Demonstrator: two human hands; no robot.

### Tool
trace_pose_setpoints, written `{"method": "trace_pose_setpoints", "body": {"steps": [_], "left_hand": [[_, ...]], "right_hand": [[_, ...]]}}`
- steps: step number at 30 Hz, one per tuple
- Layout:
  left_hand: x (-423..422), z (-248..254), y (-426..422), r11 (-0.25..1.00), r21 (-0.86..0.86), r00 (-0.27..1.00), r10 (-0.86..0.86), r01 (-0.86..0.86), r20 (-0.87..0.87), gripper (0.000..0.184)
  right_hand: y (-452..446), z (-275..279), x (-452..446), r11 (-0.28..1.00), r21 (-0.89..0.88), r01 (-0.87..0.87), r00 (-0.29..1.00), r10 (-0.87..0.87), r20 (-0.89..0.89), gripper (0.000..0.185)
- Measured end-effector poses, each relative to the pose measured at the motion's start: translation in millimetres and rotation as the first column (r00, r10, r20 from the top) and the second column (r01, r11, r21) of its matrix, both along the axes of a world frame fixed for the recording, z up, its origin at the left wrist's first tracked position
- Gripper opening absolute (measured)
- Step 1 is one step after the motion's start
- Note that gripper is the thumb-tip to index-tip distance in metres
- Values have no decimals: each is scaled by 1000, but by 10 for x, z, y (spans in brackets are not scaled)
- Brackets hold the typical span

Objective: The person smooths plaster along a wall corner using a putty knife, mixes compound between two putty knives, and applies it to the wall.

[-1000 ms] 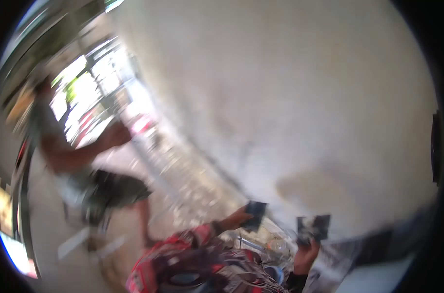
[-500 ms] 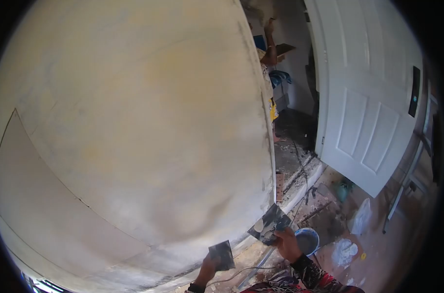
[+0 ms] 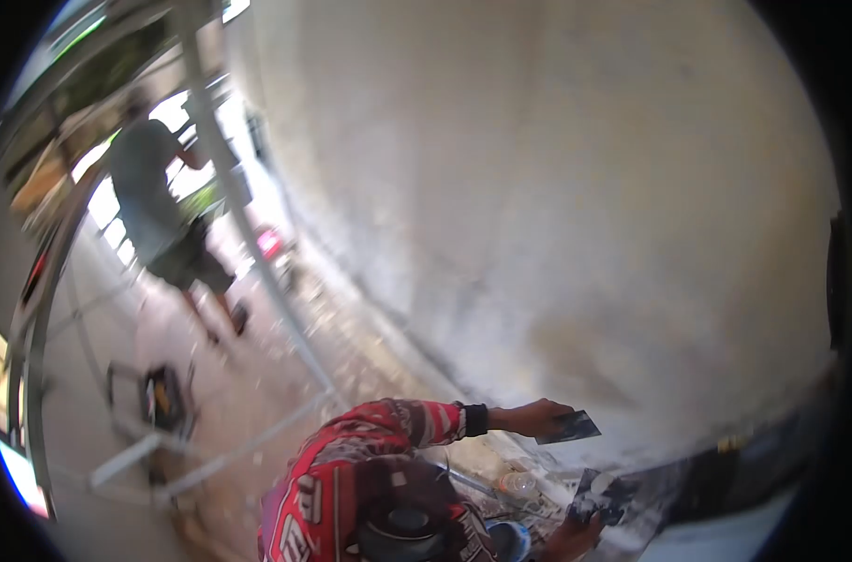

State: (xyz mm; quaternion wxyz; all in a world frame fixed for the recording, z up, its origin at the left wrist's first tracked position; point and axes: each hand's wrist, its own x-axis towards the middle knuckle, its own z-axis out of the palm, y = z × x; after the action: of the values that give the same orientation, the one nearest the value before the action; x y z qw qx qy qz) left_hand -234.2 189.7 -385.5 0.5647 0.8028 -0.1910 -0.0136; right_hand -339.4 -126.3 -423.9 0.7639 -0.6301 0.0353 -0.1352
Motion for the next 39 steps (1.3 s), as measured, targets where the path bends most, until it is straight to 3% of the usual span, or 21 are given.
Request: {"method": "trace_pose_setpoints", "body": {"steps": [2,5,7,8,10,13,16,19,23,24,26,29,30,33,35,39], "left_hand": [[-283,-237,309,982,-47,981,182,-185,-61,27],[-738,-639,890,915,-51,914,393,-400,-100,30],[-1174,-714,1333,871,-63,858,465,-488,-216,33],[-1269,-898,690,854,-21,836,503,-520,-218,32],[-1600,-1043,993,806,-63,783,548,-588,-296,30],[-2093,-1530,1162,781,128,754,623,-611,-207,29],[-2604,-1793,1377,763,304,745,637,-571,-199,27],[-3243,-1982,1669,768,397,753,615,-502,-235,25],[-4095,-2339,2112,756,368,728,640,-541,-244,23],[-4312,-2382,2238,733,384,674,674,-561,-303,24],[-4761,-2438,2463,692,425,553,721,-583,-417,26],[-5470,-2148,2820,613,433,387,773,-660,-503,28],[-5696,-2216,2909,558,455,349,813,-694,-465,27],[-6282,-2372,3046,379,486,199,903,-788,-381,26],[-6539,-2295,3078,256,463,73,924,-848,-375,24],[-6864,-2365,2980,87,422,-49,953,-902,-299,23]], "right_hand": [[26,-162,278,956,222,-193,980,197,8,17],[1030,840,98,698,630,-341,854,510,-104,19],[1288,617,186,761,537,-364,854,502,-133,34],[459,71,342,750,545,-376,856,506,-105,42],[795,95,388,744,496,-448,816,567,-113,45],[1099,194,229,677,479,-558,736,671,-92,45],[1640,270,4,734,462,-498,753,630,-191,44],[2137,314,-337,585,389,-712,544,809,-220,44],[2921,167,-864,539,395,-744,454,842,-293,47],[3161,245,-1046,470,488,-735,374,882,-285,53],[3569,189,-1378,472,412,-779,349,874,-339,48],[4058,151,-1779,366,518,-773,190,913,-362,47],[4233,131,-1912,359,550,-754,162,913,-375,47],[4682,283,-2213,173,608,-775,-58,938,-341,45],[4858,137,-2280,186,606,-773,-75,923,-378,46],[5219,176,-2451,131,620,-773,-182,891,-416,41]]}}
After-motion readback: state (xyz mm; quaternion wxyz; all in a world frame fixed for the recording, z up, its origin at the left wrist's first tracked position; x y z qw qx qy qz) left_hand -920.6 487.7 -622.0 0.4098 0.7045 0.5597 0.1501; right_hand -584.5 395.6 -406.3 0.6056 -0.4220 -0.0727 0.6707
